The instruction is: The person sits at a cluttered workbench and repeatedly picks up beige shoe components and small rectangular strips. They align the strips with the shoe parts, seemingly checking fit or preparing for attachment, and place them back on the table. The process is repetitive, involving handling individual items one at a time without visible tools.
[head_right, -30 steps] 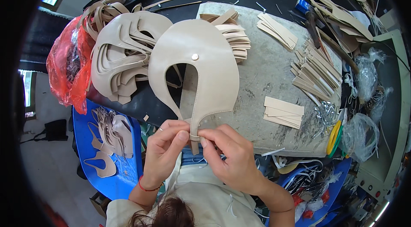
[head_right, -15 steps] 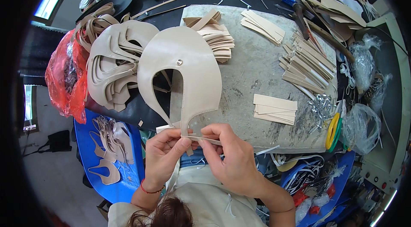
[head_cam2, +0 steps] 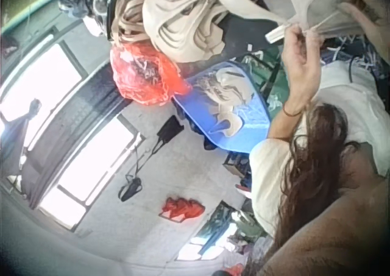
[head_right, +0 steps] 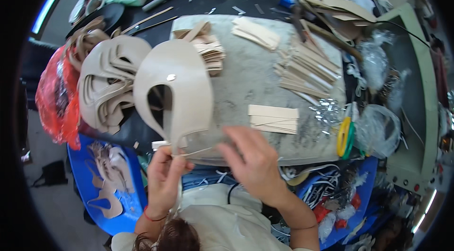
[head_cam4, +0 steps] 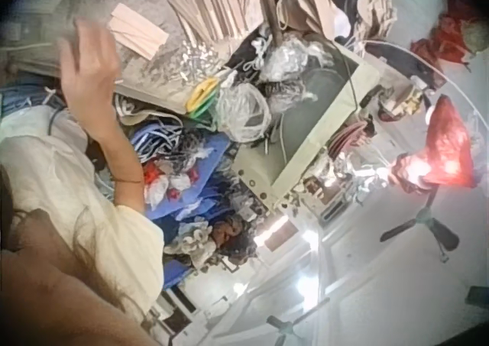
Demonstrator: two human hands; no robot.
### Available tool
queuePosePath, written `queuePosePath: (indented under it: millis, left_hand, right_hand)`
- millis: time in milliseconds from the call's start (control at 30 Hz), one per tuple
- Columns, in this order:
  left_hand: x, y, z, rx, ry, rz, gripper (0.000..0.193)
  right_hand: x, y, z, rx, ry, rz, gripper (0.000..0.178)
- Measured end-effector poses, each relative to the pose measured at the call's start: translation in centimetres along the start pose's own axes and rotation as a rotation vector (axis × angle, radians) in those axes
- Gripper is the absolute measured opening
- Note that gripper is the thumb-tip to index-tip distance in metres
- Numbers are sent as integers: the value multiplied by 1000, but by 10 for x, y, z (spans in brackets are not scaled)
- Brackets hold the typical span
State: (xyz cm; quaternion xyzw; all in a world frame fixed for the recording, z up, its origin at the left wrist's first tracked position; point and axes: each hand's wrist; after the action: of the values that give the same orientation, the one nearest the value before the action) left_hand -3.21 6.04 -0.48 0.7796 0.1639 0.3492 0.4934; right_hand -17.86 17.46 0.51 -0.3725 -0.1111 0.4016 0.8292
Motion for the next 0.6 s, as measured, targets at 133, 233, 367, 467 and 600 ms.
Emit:
queuePosePath:
  millis: [133,233,367,467,600]
  left_hand:
    - [-4,12,0,30,-85,80,17]
    - [-11,22,-5,-26,-143,111,18]
    - [-11,32,-8,15,-193,140,19]
    - [-8,33,-19,30,-173,99,19]
    - [-9,22,-31,31,-177,79,20]
  right_hand:
    - [1,60,41,497,118,264,31]
    - [-3,72,56,689,47,423,32]
    - [-16,73,61,717,-48,526,34]
    - [-3,73,53,614,-55,555,36]
    - [19,64,41,440,46,466,32]
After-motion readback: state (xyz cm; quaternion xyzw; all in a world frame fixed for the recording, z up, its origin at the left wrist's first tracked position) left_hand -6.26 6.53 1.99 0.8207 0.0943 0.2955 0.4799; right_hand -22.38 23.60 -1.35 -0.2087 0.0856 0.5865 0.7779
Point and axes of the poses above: each hand's wrist, its own x-axis away from the middle knuckle, its own z-axis out of the back of the hand, y = z × x, and after that the axes turned 5 degrees about x, right-handed
